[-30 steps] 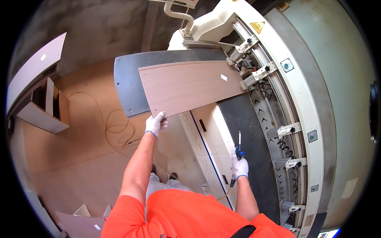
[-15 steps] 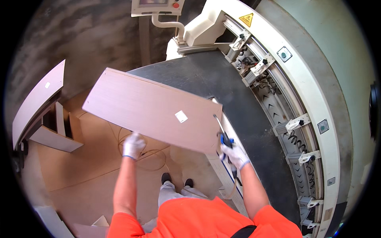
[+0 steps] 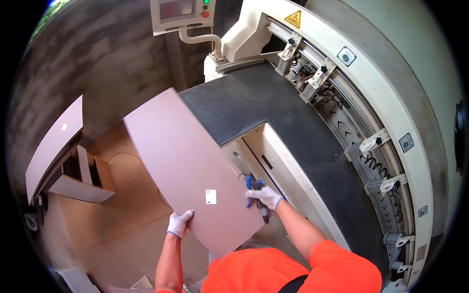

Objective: The person moves large rectangular wood panels from a green conveyor table to a processing machine. They use a handheld air gun to clean the edges of each panel before placing it on the machine's conveyor belt. The person repeats this process for multiple panels, stacking the finished pieces on a nearby table.

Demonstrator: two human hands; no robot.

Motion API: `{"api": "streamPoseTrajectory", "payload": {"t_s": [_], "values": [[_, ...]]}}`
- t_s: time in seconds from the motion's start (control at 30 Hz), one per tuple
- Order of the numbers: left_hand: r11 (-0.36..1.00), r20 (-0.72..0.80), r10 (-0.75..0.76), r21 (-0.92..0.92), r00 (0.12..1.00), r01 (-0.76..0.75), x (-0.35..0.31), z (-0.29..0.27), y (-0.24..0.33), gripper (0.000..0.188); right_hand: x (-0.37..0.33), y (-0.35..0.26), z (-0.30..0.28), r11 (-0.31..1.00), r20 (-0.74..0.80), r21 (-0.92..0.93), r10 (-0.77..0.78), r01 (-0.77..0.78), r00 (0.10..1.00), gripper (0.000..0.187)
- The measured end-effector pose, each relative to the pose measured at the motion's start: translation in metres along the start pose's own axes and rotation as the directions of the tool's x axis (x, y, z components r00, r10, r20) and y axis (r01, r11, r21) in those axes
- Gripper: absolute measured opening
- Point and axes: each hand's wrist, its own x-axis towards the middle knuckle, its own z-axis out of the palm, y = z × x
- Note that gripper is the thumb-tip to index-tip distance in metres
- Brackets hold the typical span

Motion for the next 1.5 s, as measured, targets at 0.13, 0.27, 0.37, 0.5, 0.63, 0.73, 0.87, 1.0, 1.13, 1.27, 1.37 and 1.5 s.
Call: {"api": "streamPoseTrajectory", "payload": {"t_s": [0.13,0.27,0.37,0.5,0.63,0.73,0.87,1.0,1.13,1.27,1.37,1.5], "values": [[0.977,0.164,0.069,0.188,0.984,-0.1,0.037,0.036,0.011,0.047,-0.056,0.058,-0.013,0.955,-0.184,0.296,0.077,-0.019,0.98,0.022],[0.852,-0.019,0.375,0.4,0.927,-0.336,0.084,0.062,-0.003,0.052,-0.086,0.078,-0.002,0.868,-0.16,0.49,0.186,-0.086,0.969,0.018],[0.498,-0.008,0.636,0.768,0.772,-0.403,0.057,0.065,0.016,0.071,-0.074,0.073,0.018,0.886,-0.119,0.461,0.104,-0.038,0.987,0.018],[0.39,-0.183,0.831,0.865,0.525,-0.315,0.017,0.05,-0.013,0.084,-0.018,0.052,0.052,0.903,-0.1,0.43,0.062,-0.013,0.993,0.02],[0.993,-0.14,-0.04,0.1,0.989,0.055,0.006,0.083,-0.015,0.095,0.029,0.006,0.05,0.876,0.086,0.482,-0.029,-0.016,0.996,0.025],[0.845,-0.057,0.456,0.341,0.888,-0.412,0.063,0.079,-0.061,0.102,0.058,-0.043,0.013,0.917,-0.071,0.395,-0.035,0.06,0.997,0.026],[0.579,-0.043,0.569,0.73,0.821,-0.363,0.064,0.123,0.0,0.111,0.102,-0.084,-0.09,0.917,-0.202,0.363,-0.097,0.166,0.975,0.03],[0.392,-0.044,0.469,0.906,0.882,-0.164,0.096,0.127,0.04,0.108,0.15,-0.117,-0.118,0.951,-0.277,0.179,-0.199,0.254,0.94,0.032],[0.208,-0.088,0.401,0.978,0.912,0.003,0.117,0.15,0.078,0.092,0.179,-0.136,-0.128,0.957,-0.283,0.174,-0.179,0.234,0.942,0.031],[0.121,-0.037,0.457,0.992,0.889,-0.021,0.141,0.136,0.085,0.099,0.198,-0.153,-0.125,0.956,-0.254,0.194,-0.167,0.22,0.953,0.032],[0.114,-0.063,0.409,0.993,0.91,0.017,0.146,0.145,0.105,0.097,0.208,-0.16,-0.124,0.962,-0.26,0.177,-0.159,0.209,0.952,0.03],[0.176,-0.041,0.467,0.983,0.883,-0.047,0.157,0.132,0.097,0.094,0.19,-0.173,-0.12,0.955,-0.37,-0.017,-0.28,0.295,0.886,0.033]]}}
